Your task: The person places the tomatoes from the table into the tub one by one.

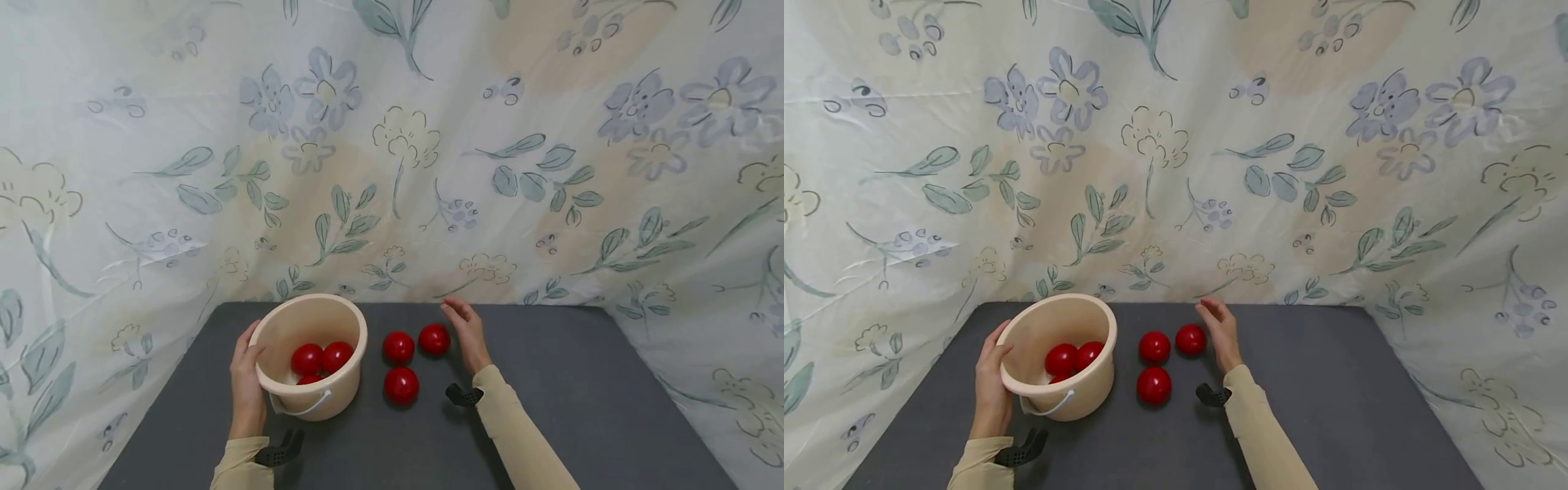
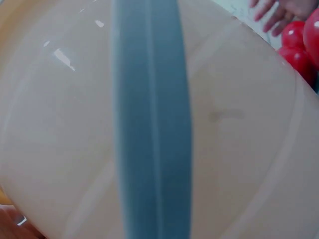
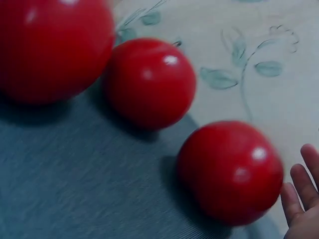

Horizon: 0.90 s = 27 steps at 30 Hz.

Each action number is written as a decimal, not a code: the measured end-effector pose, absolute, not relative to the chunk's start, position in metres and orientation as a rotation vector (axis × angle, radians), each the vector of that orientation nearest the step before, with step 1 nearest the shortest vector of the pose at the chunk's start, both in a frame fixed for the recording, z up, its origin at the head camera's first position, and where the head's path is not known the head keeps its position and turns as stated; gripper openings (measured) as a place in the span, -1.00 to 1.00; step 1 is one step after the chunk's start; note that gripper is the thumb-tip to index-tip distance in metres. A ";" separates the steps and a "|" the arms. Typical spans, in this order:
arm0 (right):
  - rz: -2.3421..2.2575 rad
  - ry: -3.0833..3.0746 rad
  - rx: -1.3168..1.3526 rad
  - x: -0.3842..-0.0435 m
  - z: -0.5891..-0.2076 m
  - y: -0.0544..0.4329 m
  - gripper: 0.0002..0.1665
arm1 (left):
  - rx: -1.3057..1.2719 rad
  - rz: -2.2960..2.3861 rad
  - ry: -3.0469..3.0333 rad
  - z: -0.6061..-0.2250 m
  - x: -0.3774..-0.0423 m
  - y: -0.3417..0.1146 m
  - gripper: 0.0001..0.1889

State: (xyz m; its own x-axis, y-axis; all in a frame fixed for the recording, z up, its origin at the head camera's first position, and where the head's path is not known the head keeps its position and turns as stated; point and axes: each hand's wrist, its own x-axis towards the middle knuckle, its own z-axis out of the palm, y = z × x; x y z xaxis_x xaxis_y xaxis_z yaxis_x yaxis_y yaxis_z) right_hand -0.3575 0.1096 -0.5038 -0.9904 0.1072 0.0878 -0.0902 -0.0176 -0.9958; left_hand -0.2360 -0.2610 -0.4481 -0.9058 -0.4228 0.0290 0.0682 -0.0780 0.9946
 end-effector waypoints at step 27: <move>1.924 -2.551 0.163 -0.353 -0.539 0.102 -0.21 | 0.397 -2.043 -1.866 -0.446 -0.236 -0.258 -0.48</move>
